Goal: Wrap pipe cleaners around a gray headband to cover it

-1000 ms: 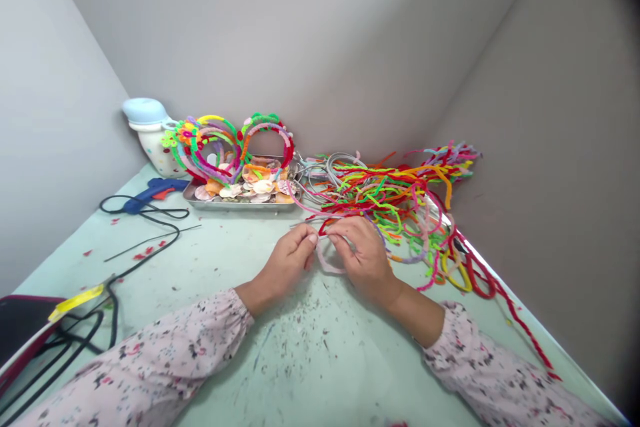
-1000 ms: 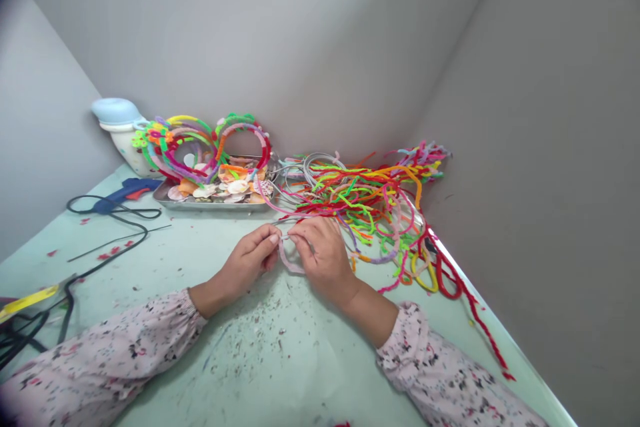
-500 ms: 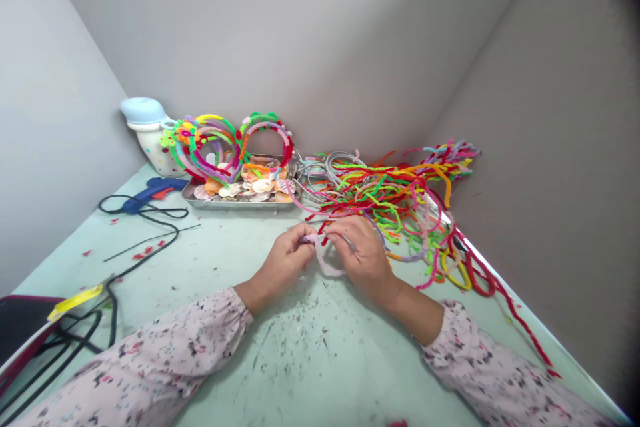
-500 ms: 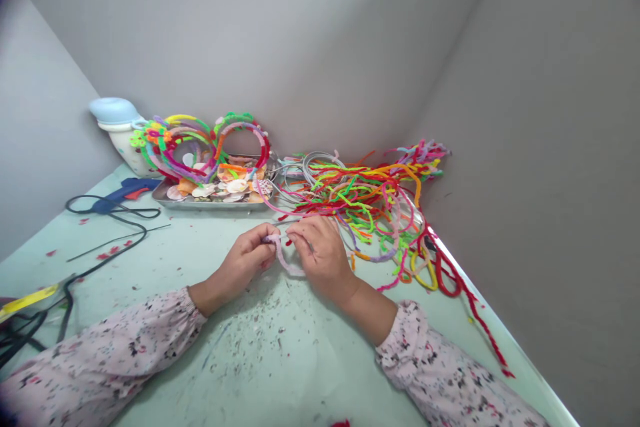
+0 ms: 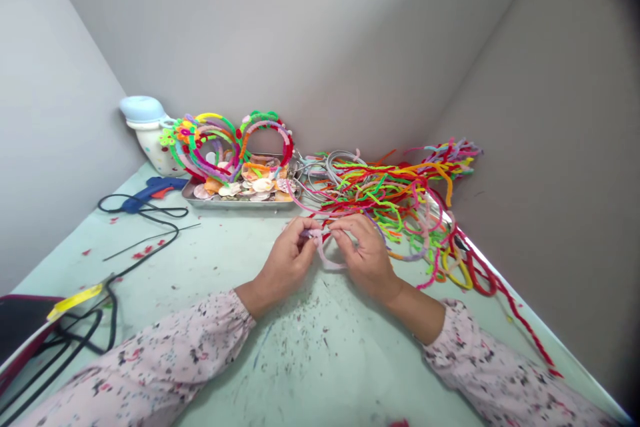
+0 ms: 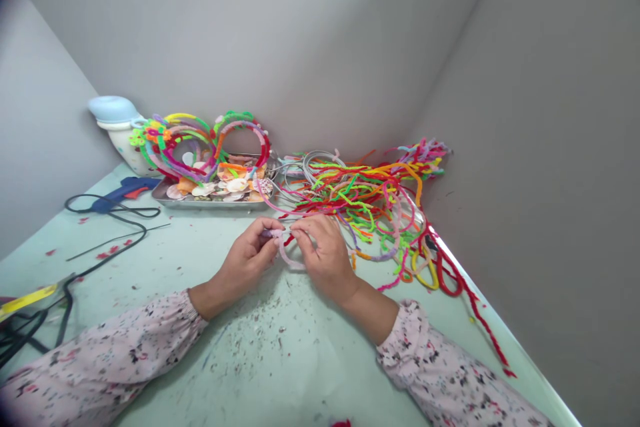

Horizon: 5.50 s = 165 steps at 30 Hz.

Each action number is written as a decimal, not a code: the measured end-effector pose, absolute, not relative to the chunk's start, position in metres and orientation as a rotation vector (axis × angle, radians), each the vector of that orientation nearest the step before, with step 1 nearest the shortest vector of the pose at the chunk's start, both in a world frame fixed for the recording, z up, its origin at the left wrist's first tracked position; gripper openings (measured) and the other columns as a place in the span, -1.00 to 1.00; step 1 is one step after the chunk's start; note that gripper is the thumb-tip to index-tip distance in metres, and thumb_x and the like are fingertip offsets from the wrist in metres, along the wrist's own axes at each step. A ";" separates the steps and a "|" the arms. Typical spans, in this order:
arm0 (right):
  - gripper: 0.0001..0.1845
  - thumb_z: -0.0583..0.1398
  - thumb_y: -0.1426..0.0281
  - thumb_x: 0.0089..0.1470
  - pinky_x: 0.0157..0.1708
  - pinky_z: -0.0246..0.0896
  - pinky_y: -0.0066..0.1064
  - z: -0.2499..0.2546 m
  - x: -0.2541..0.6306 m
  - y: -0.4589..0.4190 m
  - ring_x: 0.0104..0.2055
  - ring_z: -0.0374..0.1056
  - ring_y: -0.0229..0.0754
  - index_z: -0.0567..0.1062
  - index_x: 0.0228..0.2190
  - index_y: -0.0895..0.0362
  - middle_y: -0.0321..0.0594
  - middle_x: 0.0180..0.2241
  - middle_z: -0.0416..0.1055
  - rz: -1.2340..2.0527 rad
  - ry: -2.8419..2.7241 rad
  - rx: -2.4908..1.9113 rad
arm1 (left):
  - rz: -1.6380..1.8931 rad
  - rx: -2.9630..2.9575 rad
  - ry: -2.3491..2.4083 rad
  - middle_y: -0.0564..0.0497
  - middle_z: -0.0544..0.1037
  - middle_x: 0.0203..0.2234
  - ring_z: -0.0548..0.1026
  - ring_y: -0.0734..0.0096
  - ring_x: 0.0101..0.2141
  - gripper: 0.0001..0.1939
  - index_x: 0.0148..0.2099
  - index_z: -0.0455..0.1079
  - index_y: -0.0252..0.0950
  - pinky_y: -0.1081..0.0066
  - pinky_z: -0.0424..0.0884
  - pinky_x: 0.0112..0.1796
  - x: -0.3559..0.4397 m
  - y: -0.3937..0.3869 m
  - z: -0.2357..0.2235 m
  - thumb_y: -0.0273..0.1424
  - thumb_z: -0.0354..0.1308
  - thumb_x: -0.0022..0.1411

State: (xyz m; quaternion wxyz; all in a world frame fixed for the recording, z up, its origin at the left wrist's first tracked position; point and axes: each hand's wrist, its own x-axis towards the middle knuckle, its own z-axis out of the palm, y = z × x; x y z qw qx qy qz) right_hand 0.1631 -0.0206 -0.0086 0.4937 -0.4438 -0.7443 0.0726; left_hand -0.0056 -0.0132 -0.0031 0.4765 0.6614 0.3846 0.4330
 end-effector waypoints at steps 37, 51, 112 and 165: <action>-0.90 0.22 0.37 0.10 -0.15 0.24 -0.21 -0.010 0.166 -0.019 -0.15 0.34 -0.12 0.50 -0.28 0.04 -0.20 -0.27 0.46 -0.053 -1.945 -0.978 | 1.027 1.643 0.922 0.16 0.24 -0.62 0.18 0.53 -0.57 -0.82 -0.25 0.26 -0.28 0.50 0.13 -0.50 -0.008 -0.015 -0.001 -0.26 -0.02 0.30; -0.93 0.25 0.41 0.06 -0.19 0.24 -0.24 -0.010 0.166 -0.019 -0.21 0.34 -0.14 0.52 -0.33 0.07 -0.20 -0.30 0.44 0.031 -1.911 -0.969 | 1.032 1.753 0.928 0.15 0.26 -0.58 0.19 0.55 -0.55 -0.81 -0.24 0.26 -0.29 0.51 0.14 -0.49 -0.010 -0.015 -0.001 -0.27 -0.04 0.33; -0.78 0.24 0.24 0.05 -0.31 0.14 -0.39 -0.001 0.166 -0.023 -0.38 0.27 -0.24 0.52 -0.48 0.13 -0.29 -0.47 0.40 0.912 -1.704 -1.026 | 1.071 2.066 0.936 0.04 0.33 -0.41 0.31 0.43 -0.37 -0.83 -0.30 0.29 -0.30 0.43 0.22 -0.30 -0.010 -0.015 0.007 -0.40 -0.07 0.32; -0.64 0.02 0.11 0.21 -0.04 0.21 -0.23 -0.020 0.172 -0.005 -0.16 0.38 -0.15 0.49 -0.29 0.06 -0.22 -0.27 0.46 0.713 -1.139 -0.967 | 1.242 1.403 1.026 0.20 0.22 -0.65 0.17 0.59 -0.61 -0.86 -0.37 0.20 -0.26 0.55 0.11 -0.56 -0.009 -0.007 -0.001 -0.35 0.10 0.17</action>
